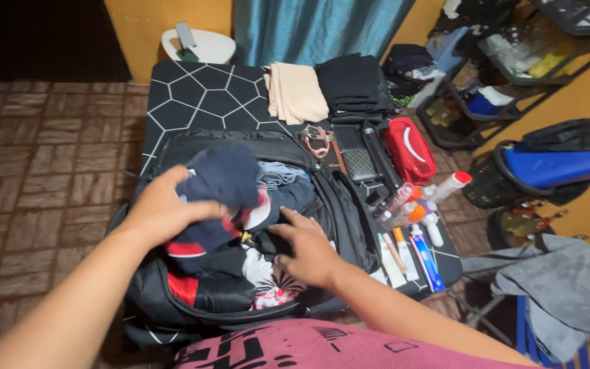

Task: The person unpacks a backpack placed on a table, removing toiletries from a red pouch and placing them on the table. They then remove folded clothes including a beige top, black pants, and a dark polo shirt, placing each item on the table beside the bag.

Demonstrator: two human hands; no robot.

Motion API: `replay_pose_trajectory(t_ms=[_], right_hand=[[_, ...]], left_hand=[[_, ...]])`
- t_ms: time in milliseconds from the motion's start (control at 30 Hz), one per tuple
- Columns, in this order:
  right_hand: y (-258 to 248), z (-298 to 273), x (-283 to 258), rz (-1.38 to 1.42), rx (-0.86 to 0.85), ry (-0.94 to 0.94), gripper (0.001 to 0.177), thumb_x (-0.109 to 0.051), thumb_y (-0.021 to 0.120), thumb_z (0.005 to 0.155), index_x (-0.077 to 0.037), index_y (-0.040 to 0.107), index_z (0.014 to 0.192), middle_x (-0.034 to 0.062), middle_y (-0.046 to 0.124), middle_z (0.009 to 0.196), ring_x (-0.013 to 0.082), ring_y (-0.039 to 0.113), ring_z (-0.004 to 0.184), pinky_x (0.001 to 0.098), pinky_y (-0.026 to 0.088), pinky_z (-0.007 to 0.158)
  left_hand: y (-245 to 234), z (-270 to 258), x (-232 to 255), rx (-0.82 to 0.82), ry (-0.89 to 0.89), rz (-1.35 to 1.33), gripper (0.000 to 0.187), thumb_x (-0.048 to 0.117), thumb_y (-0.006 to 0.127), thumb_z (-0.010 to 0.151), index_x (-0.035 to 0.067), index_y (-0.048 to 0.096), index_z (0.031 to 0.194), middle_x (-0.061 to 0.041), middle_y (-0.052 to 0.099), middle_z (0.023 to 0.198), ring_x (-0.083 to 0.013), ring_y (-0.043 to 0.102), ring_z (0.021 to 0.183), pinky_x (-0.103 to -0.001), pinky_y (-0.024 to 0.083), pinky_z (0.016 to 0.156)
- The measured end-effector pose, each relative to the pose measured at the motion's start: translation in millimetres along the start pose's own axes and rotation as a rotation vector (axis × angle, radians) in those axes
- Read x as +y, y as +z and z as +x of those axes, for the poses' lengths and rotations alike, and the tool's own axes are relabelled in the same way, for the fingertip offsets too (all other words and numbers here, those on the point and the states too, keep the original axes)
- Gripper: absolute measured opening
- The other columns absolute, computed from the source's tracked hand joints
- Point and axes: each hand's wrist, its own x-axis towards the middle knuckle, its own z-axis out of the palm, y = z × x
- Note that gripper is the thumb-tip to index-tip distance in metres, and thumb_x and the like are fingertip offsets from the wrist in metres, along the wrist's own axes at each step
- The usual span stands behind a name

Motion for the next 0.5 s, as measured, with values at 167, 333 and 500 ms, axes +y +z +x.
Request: replay_pose_trajectory(t_ms=[167, 333, 500], right_hand=[[-46.9, 11.1, -8.3, 1.100, 0.074, 0.331, 0.049, -0.026, 0.070, 0.086, -0.010, 0.066, 0.132, 0.0025, 0.067, 0.123, 0.0171, 0.061, 0.106, 0.0374, 0.051, 0.090], [-82.9, 12.0, -16.1, 1.204, -0.116, 0.284, 0.044, -0.031, 0.069, 0.089, -0.010, 0.068, 0.129, 0.0035, 0.073, 0.112, 0.0149, 0.069, 0.098, 0.0299, 0.054, 0.080], [-87.2, 8.4, -16.9, 1.251, -0.170, 0.417, 0.049, -0.030, 0.071, 0.084, -0.008, 0.066, 0.127, 0.0048, 0.075, 0.111, 0.0165, 0.072, 0.100, 0.0359, 0.057, 0.087]], left_hand=[[33.1, -16.2, 44.0, -0.070, -0.052, -0.658, 0.054, 0.027, 0.082, 0.071, 0.005, 0.067, 0.118, -0.010, 0.076, 0.110, -0.0195, 0.072, 0.097, -0.036, 0.057, 0.089], [75.1, -17.4, 41.6, -0.439, -0.192, -1.172, 0.049, 0.029, 0.069, 0.081, -0.001, 0.065, 0.120, -0.014, 0.075, 0.111, -0.0250, 0.073, 0.100, -0.043, 0.056, 0.095], [94.2, -20.8, 18.9, -0.404, -0.331, -1.207, 0.046, 0.018, 0.062, 0.079, 0.003, 0.068, 0.122, -0.011, 0.077, 0.113, -0.0239, 0.074, 0.101, -0.042, 0.056, 0.096]])
